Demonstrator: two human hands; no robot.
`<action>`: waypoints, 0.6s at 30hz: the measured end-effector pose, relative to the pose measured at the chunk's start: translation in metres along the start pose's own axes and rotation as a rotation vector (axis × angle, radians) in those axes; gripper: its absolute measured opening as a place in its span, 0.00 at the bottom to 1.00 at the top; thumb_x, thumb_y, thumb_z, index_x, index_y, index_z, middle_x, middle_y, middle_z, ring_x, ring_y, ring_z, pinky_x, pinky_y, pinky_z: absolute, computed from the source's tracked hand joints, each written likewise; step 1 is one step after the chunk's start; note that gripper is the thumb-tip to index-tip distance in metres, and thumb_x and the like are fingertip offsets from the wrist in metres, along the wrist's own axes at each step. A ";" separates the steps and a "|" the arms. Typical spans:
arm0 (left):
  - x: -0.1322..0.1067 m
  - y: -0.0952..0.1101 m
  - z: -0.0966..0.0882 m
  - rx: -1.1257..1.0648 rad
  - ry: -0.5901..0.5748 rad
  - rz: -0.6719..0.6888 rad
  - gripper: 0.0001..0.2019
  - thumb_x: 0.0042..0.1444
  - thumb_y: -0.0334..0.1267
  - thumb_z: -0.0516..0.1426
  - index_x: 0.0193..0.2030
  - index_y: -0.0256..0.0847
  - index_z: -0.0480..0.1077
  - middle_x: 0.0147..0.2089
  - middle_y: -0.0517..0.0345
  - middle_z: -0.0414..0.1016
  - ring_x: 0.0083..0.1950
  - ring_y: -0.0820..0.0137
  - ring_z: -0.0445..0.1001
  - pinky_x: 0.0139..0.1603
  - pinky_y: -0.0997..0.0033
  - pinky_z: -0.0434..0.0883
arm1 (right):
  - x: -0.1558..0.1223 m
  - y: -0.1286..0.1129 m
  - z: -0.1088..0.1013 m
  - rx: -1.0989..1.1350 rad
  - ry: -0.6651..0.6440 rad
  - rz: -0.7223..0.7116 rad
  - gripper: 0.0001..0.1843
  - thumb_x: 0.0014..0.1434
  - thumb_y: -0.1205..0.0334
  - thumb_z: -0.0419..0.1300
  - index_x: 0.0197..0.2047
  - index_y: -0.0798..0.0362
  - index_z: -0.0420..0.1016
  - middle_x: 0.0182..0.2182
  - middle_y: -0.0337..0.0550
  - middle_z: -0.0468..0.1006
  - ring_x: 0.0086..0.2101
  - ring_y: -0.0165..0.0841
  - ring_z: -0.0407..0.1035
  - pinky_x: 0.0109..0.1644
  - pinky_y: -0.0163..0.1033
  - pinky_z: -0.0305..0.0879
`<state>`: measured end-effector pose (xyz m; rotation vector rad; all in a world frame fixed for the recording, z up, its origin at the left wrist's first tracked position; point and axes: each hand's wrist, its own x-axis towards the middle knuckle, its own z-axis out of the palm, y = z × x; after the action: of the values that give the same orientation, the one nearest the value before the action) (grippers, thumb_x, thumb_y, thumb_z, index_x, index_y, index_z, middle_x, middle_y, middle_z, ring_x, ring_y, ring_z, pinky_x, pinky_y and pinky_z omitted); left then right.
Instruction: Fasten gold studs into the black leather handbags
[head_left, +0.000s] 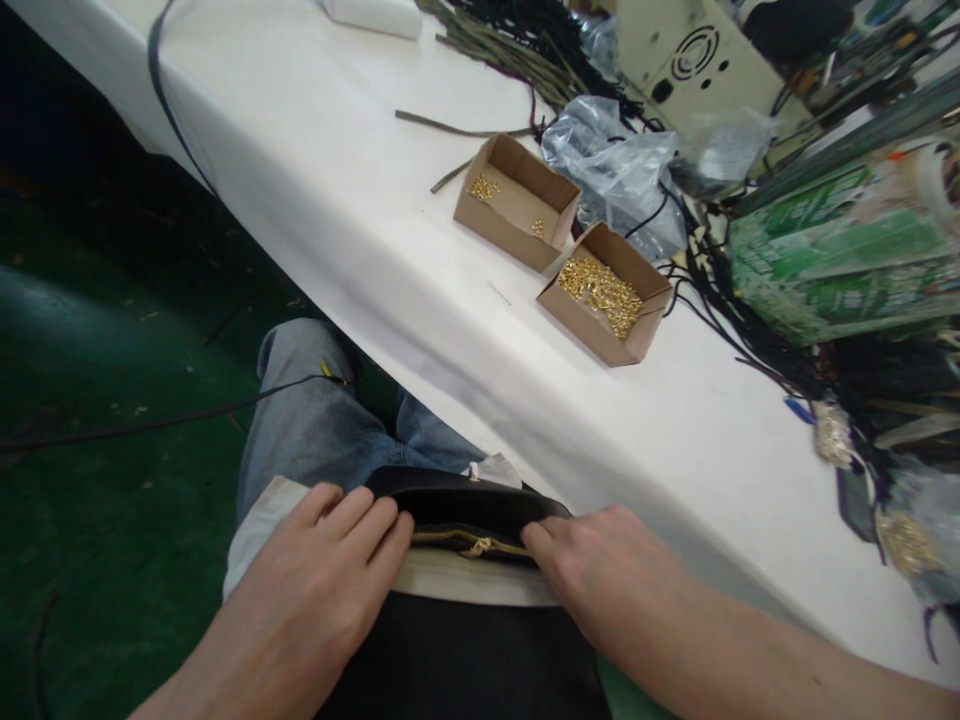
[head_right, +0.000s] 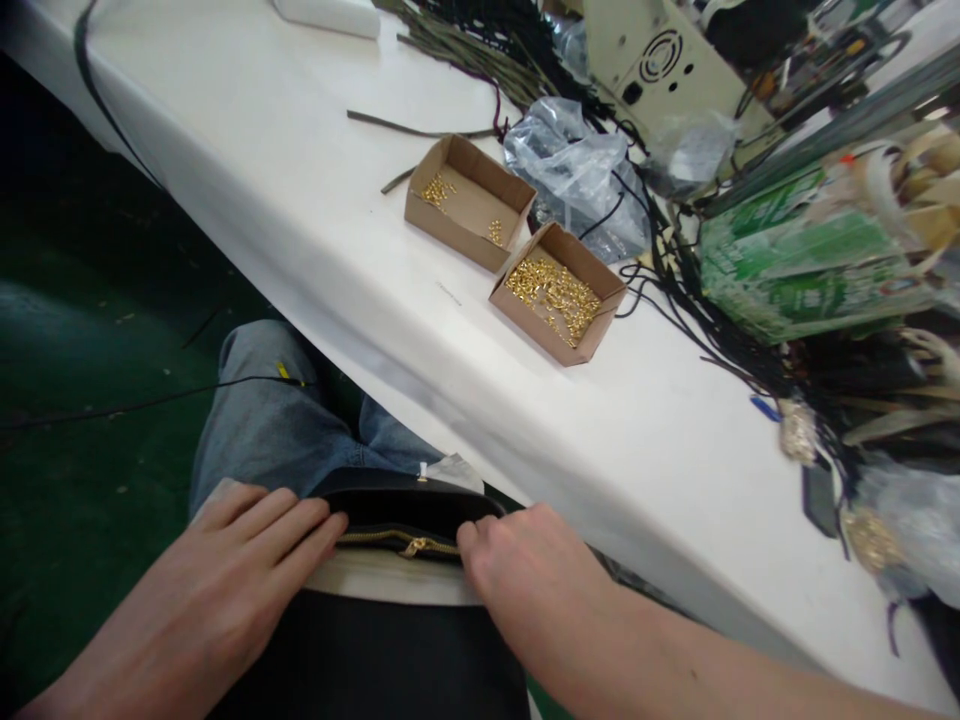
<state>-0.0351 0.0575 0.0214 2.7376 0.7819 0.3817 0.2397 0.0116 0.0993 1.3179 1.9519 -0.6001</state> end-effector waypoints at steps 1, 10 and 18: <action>-0.001 -0.001 0.001 0.007 -0.009 0.021 0.20 0.65 0.22 0.53 0.56 0.34 0.82 0.49 0.49 0.85 0.44 0.54 0.78 0.48 0.47 0.70 | -0.001 0.002 0.001 0.016 0.010 -0.007 0.15 0.59 0.81 0.61 0.41 0.52 0.78 0.33 0.44 0.86 0.28 0.41 0.79 0.28 0.48 0.37; -0.034 -0.008 0.009 -0.012 0.030 0.211 0.14 0.73 0.29 0.54 0.52 0.42 0.82 0.48 0.50 0.86 0.47 0.55 0.80 0.55 0.50 0.70 | -0.013 0.015 0.009 0.101 0.060 -0.056 0.10 0.66 0.75 0.63 0.43 0.51 0.81 0.37 0.42 0.87 0.27 0.35 0.76 0.29 0.47 0.38; -0.045 -0.018 0.025 0.020 0.035 0.112 0.21 0.68 0.23 0.52 0.57 0.44 0.81 0.53 0.52 0.88 0.50 0.57 0.83 0.60 0.53 0.71 | -0.034 0.020 -0.002 0.027 0.178 -0.132 0.13 0.66 0.78 0.60 0.49 0.53 0.78 0.33 0.41 0.84 0.25 0.36 0.76 0.27 0.49 0.40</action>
<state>-0.0727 0.0430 -0.0158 2.8078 0.6462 0.4490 0.2658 -0.0004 0.1268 1.3045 2.1964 -0.5909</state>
